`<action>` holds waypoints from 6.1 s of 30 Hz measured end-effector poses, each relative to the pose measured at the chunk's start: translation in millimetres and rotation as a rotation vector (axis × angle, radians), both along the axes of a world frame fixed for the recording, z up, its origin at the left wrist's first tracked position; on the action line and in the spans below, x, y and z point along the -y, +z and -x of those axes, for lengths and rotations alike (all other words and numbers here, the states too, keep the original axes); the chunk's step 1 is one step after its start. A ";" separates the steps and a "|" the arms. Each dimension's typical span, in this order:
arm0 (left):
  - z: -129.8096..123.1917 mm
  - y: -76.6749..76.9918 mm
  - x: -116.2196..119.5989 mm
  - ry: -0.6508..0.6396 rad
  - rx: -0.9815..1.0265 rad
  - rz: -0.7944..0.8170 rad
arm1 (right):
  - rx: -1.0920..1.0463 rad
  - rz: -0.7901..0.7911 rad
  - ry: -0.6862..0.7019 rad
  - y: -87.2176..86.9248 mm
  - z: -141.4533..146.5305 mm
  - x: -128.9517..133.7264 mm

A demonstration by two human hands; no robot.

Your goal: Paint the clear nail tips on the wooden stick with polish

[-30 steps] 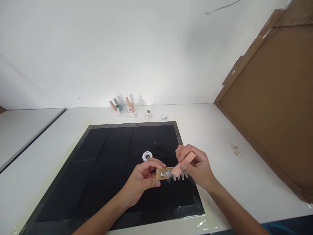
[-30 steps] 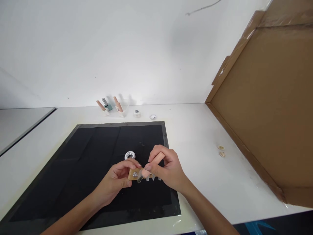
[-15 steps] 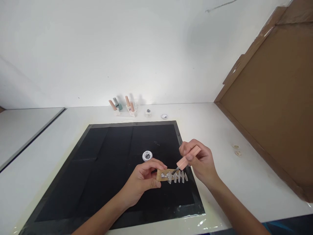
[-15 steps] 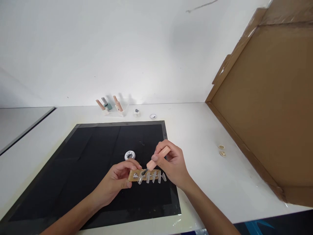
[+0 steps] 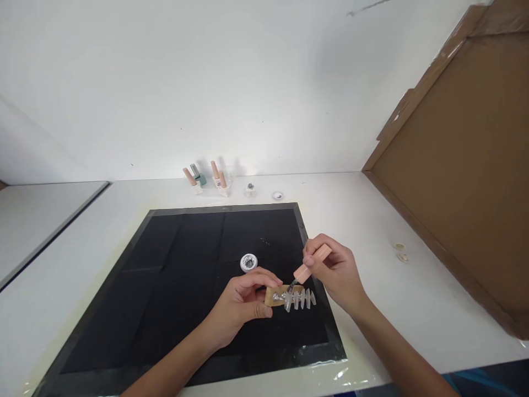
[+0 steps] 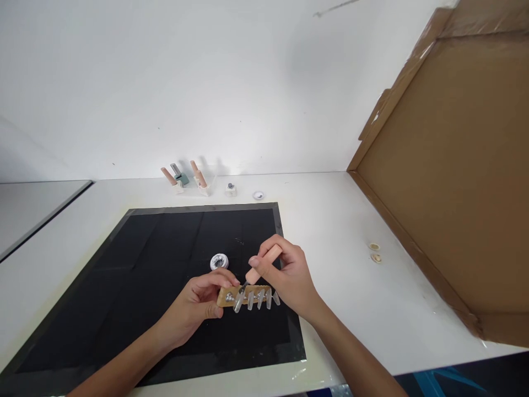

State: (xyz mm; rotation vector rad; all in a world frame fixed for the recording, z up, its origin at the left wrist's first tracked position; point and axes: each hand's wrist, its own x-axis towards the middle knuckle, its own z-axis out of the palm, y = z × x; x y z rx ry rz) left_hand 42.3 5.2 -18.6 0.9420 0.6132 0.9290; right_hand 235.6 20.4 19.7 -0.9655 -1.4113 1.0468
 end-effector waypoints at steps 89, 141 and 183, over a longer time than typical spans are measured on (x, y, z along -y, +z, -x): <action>5.3 13.5 -2.0 0.027 0.096 0.338 | 0.119 -0.305 0.191 4.5 -1.5 -0.1; 56.4 -3.1 32.2 0.288 -0.399 -0.086 | -0.344 0.142 -0.036 -1.3 -11.9 -20.5; 53.5 25.2 -53.6 0.002 -0.610 -0.514 | -0.096 0.046 -0.104 -10.9 1.3 -16.4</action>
